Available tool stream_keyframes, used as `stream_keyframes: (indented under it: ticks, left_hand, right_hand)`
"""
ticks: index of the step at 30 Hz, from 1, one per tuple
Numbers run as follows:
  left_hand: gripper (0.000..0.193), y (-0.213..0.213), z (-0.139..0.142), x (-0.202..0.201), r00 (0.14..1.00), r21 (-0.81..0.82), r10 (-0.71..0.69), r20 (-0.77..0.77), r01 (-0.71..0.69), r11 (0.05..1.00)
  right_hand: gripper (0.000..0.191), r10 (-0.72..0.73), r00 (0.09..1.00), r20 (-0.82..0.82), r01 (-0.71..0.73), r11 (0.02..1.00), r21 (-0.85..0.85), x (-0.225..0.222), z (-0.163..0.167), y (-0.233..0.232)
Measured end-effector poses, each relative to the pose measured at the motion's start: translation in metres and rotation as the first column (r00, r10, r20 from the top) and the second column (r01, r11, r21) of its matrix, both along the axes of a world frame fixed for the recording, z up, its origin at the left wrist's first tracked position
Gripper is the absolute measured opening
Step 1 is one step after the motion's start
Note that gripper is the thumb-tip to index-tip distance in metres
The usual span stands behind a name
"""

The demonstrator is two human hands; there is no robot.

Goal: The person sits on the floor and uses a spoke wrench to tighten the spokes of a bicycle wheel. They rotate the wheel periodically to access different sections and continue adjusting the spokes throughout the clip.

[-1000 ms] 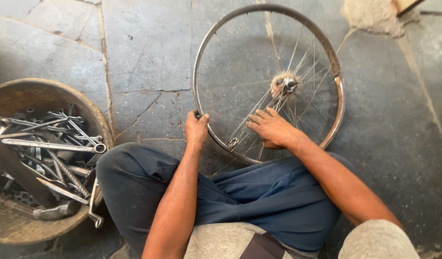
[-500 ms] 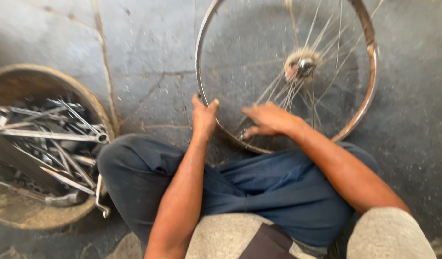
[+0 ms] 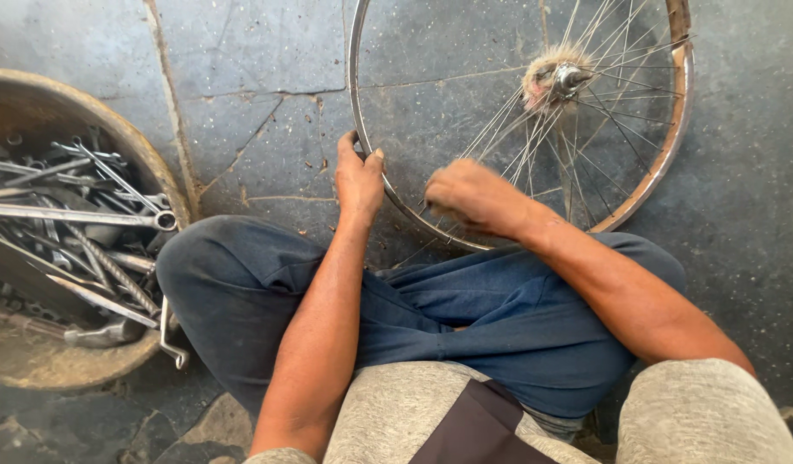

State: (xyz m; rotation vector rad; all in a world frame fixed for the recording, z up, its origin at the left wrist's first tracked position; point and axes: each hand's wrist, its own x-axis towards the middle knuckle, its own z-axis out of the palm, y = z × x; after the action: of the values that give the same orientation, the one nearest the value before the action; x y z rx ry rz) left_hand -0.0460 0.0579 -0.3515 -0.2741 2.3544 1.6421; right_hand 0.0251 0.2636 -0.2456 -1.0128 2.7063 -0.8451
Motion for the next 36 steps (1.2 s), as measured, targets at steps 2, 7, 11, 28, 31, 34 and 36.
stream_keyframes:
  ticks: [2,7,11,28,31,34,36]
  left_hand:
    - [0.056,-0.001,-0.002,0.0,0.994,-0.038,-0.007,-0.105,0.003,0.999]
    - [0.054,0.002,0.006,0.0,1.0,-0.013,0.023,0.021,-0.023,1.0]
    - [0.065,0.005,0.02,0.001,0.907,-0.186,0.017,-0.421,-0.105,0.977]
    - [0.023,0.026,0.046,0.016,0.807,0.399,-0.575,0.136,0.486,0.777]
    - [0.024,0.033,0.057,0.021,0.848,0.09,-0.524,-0.078,0.529,0.844]
    - [0.017,0.031,0.064,0.021,0.882,-0.245,-0.428,-0.195,0.379,0.892]
    - [0.018,0.017,0.065,0.01,0.916,-0.228,-0.319,-0.244,0.266,0.937]
  right_hand:
    - [0.013,-0.021,0.947,-0.319,0.036,0.999,0.041,0.006,0.012,0.004]
    - [0.008,0.098,0.856,-0.507,0.006,0.98,0.201,0.018,0.023,-0.004]
    - [0.015,0.0,0.9,-0.435,0.043,0.995,0.091,0.019,0.023,-0.009]
    - [0.041,-0.303,0.944,-0.134,0.32,0.938,0.134,-0.019,-0.01,0.041]
    - [0.023,-0.379,0.925,-0.03,0.377,0.902,0.209,-0.024,-0.02,0.051]
    - [0.027,-0.414,0.909,-0.033,0.408,0.874,0.264,-0.026,-0.032,0.051]
    - [0.03,-0.464,0.885,0.048,0.42,0.838,0.347,-0.028,-0.035,0.052]
